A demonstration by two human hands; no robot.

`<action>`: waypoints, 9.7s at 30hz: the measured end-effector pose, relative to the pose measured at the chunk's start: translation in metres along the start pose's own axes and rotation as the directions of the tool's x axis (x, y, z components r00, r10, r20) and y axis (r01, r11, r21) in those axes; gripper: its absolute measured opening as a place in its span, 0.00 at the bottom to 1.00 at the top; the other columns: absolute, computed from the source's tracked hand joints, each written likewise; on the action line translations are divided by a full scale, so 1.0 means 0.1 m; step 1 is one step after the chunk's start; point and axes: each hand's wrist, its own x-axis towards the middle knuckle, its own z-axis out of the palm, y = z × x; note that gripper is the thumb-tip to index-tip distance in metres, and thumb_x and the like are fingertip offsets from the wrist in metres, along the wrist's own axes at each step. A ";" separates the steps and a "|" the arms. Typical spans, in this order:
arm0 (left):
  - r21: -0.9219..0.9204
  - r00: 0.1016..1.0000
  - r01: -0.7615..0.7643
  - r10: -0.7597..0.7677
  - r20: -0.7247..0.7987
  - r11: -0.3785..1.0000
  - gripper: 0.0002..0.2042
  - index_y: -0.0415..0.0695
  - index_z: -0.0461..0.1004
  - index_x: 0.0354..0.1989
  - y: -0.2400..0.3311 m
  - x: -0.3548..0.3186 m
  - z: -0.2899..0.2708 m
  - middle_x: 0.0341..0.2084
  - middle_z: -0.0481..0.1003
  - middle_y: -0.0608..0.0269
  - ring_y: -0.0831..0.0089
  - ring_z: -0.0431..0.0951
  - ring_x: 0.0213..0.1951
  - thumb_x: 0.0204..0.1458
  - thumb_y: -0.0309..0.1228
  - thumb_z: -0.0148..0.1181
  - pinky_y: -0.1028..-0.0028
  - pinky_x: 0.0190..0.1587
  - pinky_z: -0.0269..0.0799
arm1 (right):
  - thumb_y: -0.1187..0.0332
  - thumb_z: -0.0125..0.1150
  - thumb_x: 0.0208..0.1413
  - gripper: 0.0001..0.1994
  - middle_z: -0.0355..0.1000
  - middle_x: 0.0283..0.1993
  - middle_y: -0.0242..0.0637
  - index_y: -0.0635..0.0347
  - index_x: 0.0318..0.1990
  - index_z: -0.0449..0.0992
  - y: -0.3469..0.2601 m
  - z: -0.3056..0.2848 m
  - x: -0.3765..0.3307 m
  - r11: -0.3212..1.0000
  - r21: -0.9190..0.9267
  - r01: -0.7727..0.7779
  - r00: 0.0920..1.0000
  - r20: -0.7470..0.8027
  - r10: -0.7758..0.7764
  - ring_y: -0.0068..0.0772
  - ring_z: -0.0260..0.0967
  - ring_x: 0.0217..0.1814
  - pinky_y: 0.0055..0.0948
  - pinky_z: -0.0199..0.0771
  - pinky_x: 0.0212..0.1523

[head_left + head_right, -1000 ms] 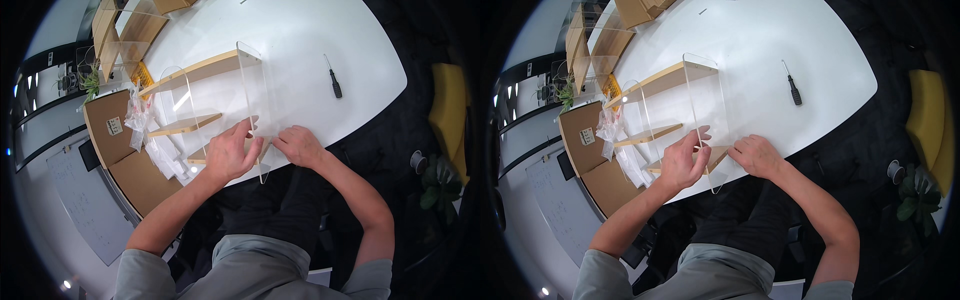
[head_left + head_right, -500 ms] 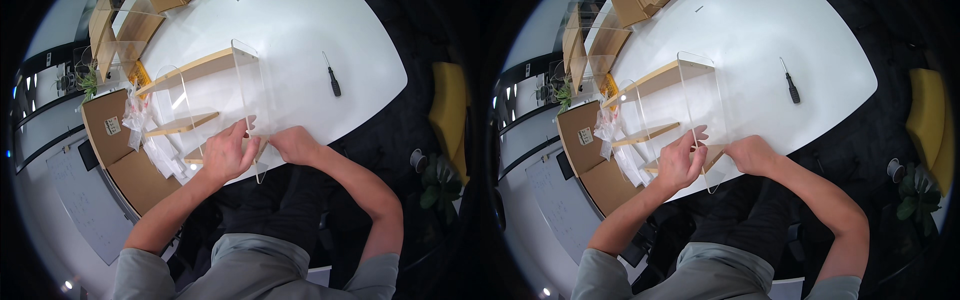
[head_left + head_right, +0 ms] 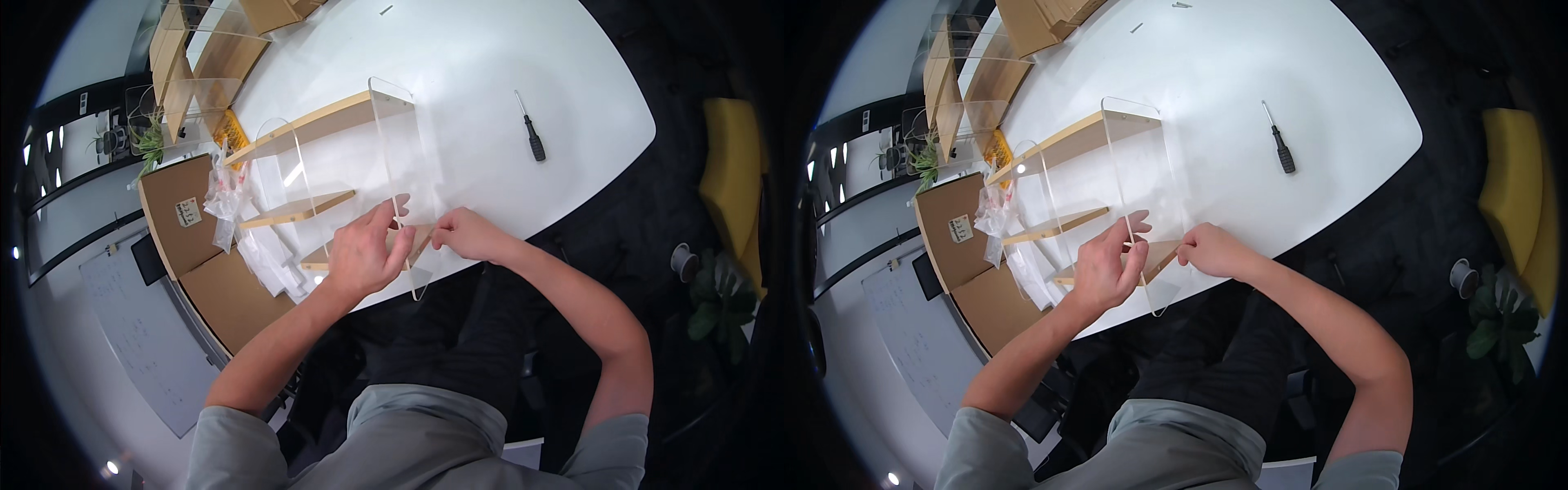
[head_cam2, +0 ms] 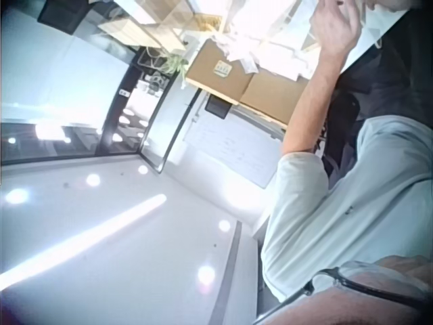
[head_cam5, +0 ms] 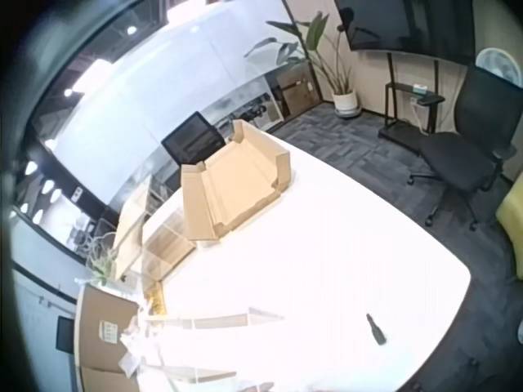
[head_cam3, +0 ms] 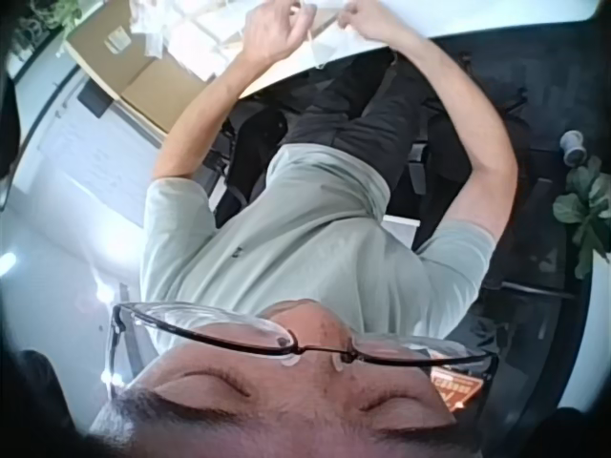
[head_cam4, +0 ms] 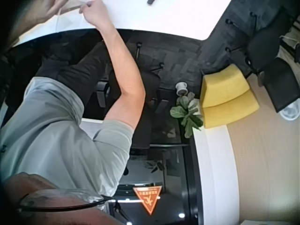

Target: The person assembles a small wooden and acrylic shelving unit on a white table. They insert wooden dowels into the acrylic frame, attach wooden shelves, and use a screwdriver to secure screws. Cardboard boxes and packaging materials are visible on the table.

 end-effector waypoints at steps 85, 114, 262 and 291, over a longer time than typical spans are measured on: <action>0.334 0.843 -0.531 0.443 0.307 0.779 0.28 0.42 0.80 0.32 -0.18 -0.72 0.04 0.25 0.77 0.60 0.56 0.79 0.27 0.54 0.61 0.65 0.61 0.28 0.74 | 0.75 0.60 0.66 0.02 0.76 0.31 0.49 0.64 0.41 0.74 1.25 1.40 -0.41 0.777 -0.336 0.532 0.437 -0.677 -0.592 0.56 0.77 0.33 0.44 0.74 0.34; 0.322 0.843 -0.535 0.466 0.270 0.781 0.27 0.43 0.80 0.27 -0.21 -0.73 0.05 0.20 0.75 0.62 0.58 0.79 0.25 0.52 0.60 0.68 0.62 0.27 0.74 | 0.78 0.63 0.51 0.05 0.67 0.30 0.39 0.61 0.35 0.75 1.20 1.20 -0.41 0.461 -0.831 0.309 0.248 -0.398 -0.883 0.44 0.71 0.34 0.40 0.75 0.36; -0.085 0.787 0.377 -0.271 0.554 0.922 0.29 0.31 0.81 0.56 -0.18 0.74 -1.75 0.58 0.79 0.38 0.48 0.78 0.60 0.63 0.47 0.49 0.59 0.65 0.69 | 0.67 0.59 0.70 0.11 0.84 0.40 0.38 0.67 0.46 0.81 -1.28 0.35 -0.56 0.947 -0.141 0.290 0.895 -0.310 -0.320 0.24 0.77 0.39 0.27 0.75 0.43; -0.229 0.956 0.047 0.023 0.291 0.972 0.17 0.44 0.83 0.49 -0.36 0.29 -1.82 0.37 0.84 0.49 0.49 0.83 0.43 0.63 0.43 0.59 0.57 0.47 0.78 | 0.69 0.60 0.69 0.09 0.75 0.26 0.41 0.68 0.44 0.79 -1.84 0.58 -0.59 0.837 -0.363 0.410 0.765 -0.362 -0.532 0.26 0.67 0.27 0.31 0.70 0.31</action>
